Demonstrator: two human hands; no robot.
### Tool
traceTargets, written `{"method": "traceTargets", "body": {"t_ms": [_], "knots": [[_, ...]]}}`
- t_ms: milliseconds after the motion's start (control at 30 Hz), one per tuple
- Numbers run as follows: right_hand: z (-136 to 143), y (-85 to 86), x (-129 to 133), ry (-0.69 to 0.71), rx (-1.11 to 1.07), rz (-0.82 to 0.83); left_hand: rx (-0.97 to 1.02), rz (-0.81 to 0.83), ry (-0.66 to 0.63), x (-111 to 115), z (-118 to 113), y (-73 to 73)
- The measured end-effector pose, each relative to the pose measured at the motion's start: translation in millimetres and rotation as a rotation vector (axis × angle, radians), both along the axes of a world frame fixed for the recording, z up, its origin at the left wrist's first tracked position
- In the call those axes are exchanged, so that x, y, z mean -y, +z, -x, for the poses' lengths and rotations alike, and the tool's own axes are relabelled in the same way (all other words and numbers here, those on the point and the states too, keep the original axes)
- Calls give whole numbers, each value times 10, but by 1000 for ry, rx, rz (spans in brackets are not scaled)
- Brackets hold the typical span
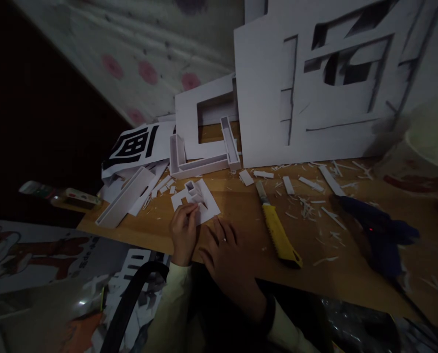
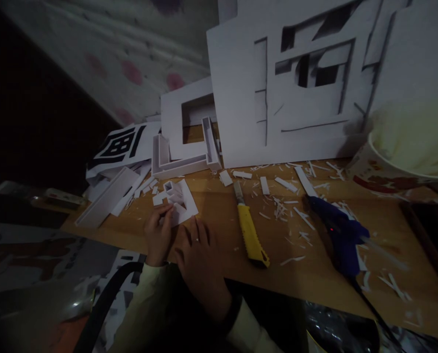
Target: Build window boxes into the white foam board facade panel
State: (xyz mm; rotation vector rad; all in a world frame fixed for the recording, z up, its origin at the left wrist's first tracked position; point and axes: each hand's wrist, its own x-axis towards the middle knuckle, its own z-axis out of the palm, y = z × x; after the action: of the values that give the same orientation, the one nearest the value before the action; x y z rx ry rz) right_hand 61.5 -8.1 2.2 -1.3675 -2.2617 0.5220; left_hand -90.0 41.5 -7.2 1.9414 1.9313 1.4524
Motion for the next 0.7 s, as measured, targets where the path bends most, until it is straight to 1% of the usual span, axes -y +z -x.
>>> {"method": "traceTargets", "body": {"t_ms": [700], "knots": [[13,-52,10,-7,0,-39,-74,-74,-59,-10,-2,-7]]}}
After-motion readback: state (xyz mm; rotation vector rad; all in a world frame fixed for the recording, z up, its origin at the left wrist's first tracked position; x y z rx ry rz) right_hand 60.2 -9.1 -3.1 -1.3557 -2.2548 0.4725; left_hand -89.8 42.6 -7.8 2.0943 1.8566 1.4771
